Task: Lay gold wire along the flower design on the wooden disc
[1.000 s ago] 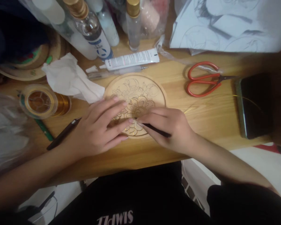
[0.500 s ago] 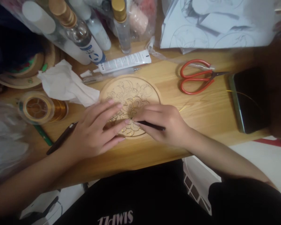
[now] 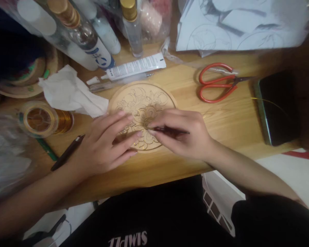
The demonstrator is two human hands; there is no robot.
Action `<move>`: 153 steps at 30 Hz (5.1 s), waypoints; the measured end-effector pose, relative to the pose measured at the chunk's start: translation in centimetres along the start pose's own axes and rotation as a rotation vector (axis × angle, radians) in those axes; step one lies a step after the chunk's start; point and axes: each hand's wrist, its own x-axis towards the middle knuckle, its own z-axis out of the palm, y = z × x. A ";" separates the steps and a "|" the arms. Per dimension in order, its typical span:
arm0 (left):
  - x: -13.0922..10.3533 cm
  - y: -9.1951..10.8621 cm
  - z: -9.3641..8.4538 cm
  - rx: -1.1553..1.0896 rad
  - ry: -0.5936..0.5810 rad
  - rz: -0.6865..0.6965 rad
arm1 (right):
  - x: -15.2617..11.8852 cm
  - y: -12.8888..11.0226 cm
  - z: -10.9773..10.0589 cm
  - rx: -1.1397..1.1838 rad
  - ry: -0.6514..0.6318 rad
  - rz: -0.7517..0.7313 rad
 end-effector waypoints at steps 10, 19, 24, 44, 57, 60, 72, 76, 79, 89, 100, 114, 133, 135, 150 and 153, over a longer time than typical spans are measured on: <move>0.2 0.0 -0.4 0.071 0.032 0.046 | 0.4 -0.3 0.0 -0.008 0.173 0.128; 0.1 -0.1 -0.2 0.011 -0.061 0.026 | 0.5 -0.4 -0.1 -0.009 0.193 0.128; 0.2 0.0 -0.3 -0.012 -0.109 0.004 | 0.5 -0.4 -0.2 -0.017 0.203 0.128; 0.4 -0.1 -0.4 -0.061 -0.120 -0.008 | 0.3 0.2 0.1 0.022 0.291 0.152; 0.4 -0.2 -0.2 -0.091 -0.094 -0.053 | 0.5 0.1 -0.1 0.046 0.302 0.109; 0.3 -0.2 -0.2 -0.083 -0.123 -0.048 | 0.6 0.1 -0.1 0.062 0.304 0.108; 0.3 -0.1 -0.3 -0.075 -0.153 -0.057 | 0.5 0.0 -0.1 0.033 0.301 0.131; 0.2 -0.3 -0.1 -0.124 -0.128 -0.071 | 0.5 0.1 0.0 0.022 0.296 0.133; 0.0 -0.5 0.1 -0.192 -0.070 -0.097 | 0.4 0.2 0.0 0.019 0.291 0.134; 0.0 -0.7 -0.1 -0.198 -0.038 -0.082 | 0.3 0.1 0.0 0.028 0.284 0.170; -0.1 0.0 -0.2 -0.050 -0.083 -0.071 | 0.4 -0.2 -0.1 0.010 0.278 0.172; 0.2 -0.9 -0.2 -0.283 -0.149 -0.150 | 0.3 -0.3 -0.7 0.040 0.063 -0.036; 0.1 -1.0 -0.1 -0.326 -0.122 -0.149 | 0.3 0.2 0.1 0.016 -0.114 -0.102; 0.1 -1.1 -0.1 -0.325 -0.123 -0.145 | 0.3 0.2 0.1 0.020 -0.112 -0.098; 0.1 -1.2 0.0 -0.345 -0.060 -0.156 | 0.1 0.4 0.1 0.010 -0.126 -0.072; 0.0 -1.1 0.1 -0.303 0.024 -0.123 | 0.2 0.3 0.1 0.016 -0.121 -0.067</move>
